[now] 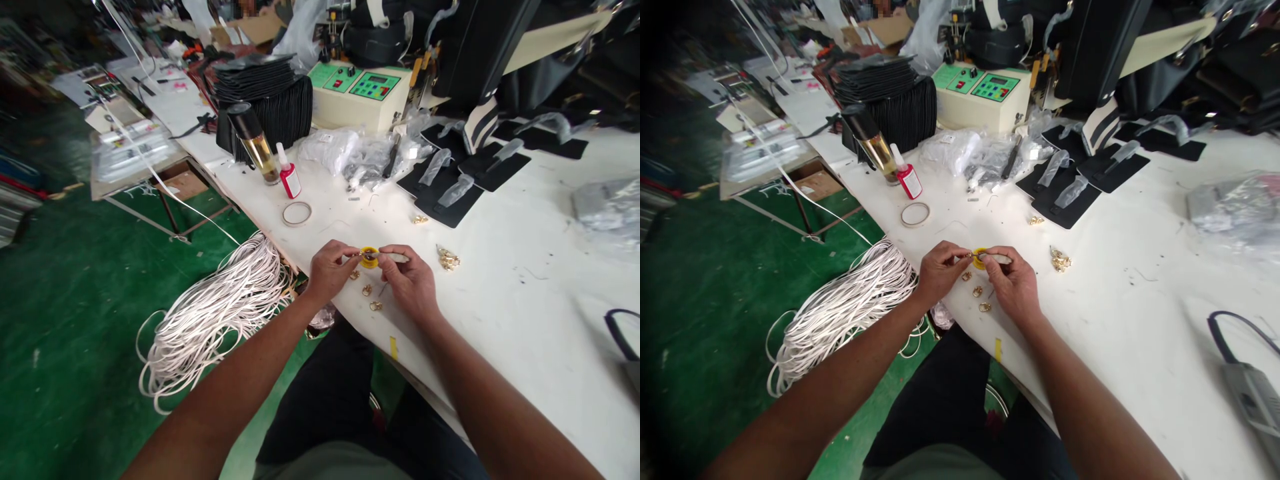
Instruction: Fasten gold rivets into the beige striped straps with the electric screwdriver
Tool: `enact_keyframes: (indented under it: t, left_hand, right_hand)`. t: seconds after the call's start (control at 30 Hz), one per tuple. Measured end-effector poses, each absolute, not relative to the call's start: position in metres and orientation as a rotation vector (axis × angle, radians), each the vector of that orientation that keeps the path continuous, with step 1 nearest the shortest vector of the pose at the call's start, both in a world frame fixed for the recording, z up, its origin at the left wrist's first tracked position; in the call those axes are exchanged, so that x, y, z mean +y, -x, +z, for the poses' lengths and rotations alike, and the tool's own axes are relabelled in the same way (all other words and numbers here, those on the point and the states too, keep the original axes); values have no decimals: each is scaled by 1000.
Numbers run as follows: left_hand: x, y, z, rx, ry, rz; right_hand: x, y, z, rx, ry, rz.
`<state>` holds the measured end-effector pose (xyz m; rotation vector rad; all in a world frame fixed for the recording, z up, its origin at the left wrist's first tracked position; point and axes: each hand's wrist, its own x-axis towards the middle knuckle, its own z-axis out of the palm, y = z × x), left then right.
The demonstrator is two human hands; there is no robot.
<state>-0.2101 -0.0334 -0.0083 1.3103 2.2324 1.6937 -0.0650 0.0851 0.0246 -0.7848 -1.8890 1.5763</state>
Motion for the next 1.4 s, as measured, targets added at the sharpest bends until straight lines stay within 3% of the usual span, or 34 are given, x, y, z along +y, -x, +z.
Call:
enact_keyframes:
  t: [0.2, 0.43, 0.73, 0.93, 1.4]
  left_hand:
    - [-33, 208, -12, 2283, -1375, 1665]
    - [-33, 208, -13, 2313, -1481, 1628]
    - [-43, 194, -1, 2413, -1667, 1572]
    - [-58, 175, 9, 2560, -1603, 1431]
    - [-69, 159, 13, 2702, -1588, 1065]
  right_hand:
    - [88, 64, 24, -1934, 879, 1451]
    - [89, 62, 21, -1919, 665, 1601]
    - [94, 52, 35, -1923, 917, 1520]
    - [93, 44, 30, -1812, 680, 1779]
    - [116, 31, 29, -1890, 468, 1971]
